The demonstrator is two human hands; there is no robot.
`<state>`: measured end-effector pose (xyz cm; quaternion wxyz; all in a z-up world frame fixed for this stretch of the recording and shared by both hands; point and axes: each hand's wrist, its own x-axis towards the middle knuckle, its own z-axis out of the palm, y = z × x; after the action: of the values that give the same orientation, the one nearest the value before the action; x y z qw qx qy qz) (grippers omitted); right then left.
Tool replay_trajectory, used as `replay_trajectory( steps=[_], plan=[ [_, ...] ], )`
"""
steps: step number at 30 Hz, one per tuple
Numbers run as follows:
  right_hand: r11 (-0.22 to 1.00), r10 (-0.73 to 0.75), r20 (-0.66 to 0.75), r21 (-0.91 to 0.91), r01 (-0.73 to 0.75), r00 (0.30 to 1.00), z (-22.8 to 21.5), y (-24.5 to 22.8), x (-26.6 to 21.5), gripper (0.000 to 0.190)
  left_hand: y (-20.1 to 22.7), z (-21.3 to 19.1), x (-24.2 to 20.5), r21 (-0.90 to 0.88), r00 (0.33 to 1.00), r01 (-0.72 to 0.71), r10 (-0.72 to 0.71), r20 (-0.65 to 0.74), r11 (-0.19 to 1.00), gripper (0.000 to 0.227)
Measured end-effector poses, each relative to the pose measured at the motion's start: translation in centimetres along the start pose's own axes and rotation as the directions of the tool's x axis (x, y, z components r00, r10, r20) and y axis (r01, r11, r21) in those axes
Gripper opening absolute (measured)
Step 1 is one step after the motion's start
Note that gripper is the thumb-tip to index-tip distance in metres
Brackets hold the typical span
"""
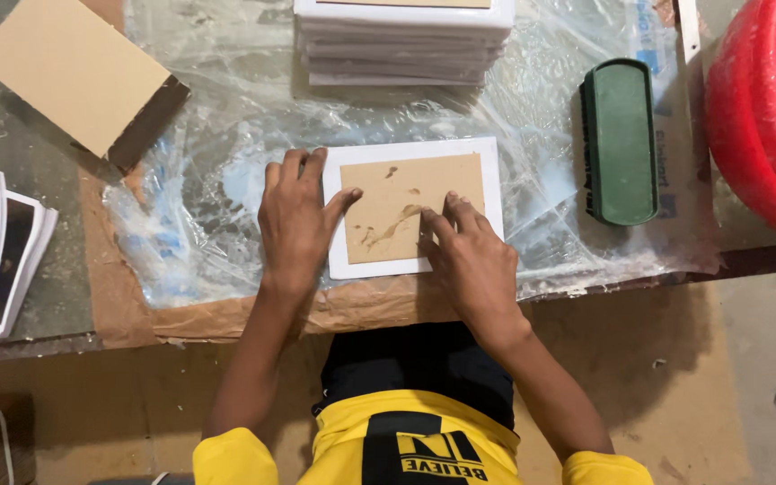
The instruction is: The person assembles photo frames by placing a brown backing board onto a white frame base, then using a green plastic squeegee to press the board firmly into place. The person repeats this process for multiple frames, stacking the finished units on the table.
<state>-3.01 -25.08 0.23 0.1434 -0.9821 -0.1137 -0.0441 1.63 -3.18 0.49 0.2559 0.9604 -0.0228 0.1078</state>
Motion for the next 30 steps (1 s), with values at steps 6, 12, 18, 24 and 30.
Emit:
replay_trajectory(
  steps=[6,12,18,24,30],
  plan=[
    [1.0,0.002,-0.018,0.002,-0.002,1.0,-0.2,-0.1,-0.1,0.041,0.3,0.0,0.0,-0.044,0.999,-0.004,0.002,-0.039,0.999,0.054],
    [1.0,0.022,-0.001,-0.009,-0.022,1.0,0.2,0.0,-0.1,0.04,-0.3,0.4,0.5,-0.081,0.999,0.049,-0.05,-0.01,0.996,0.05],
    [1.0,0.003,-0.049,0.006,-0.003,0.999,0.6,0.3,-0.3,0.036,-1.9,2.6,0.5,-0.103,0.989,0.145,-0.146,0.002,0.984,0.028],
    [1.0,0.008,-0.05,0.009,-0.007,0.999,1.0,0.4,-0.3,0.034,-1.1,3.4,-0.9,-0.302,0.987,0.067,-0.108,-0.12,0.951,0.031],
    [0.999,0.034,-0.045,0.018,-0.033,0.998,0.7,0.1,-0.3,0.034,0.0,2.7,-3.5,-0.277,0.972,0.194,-0.222,-0.075,0.941,0.025]
  ],
)
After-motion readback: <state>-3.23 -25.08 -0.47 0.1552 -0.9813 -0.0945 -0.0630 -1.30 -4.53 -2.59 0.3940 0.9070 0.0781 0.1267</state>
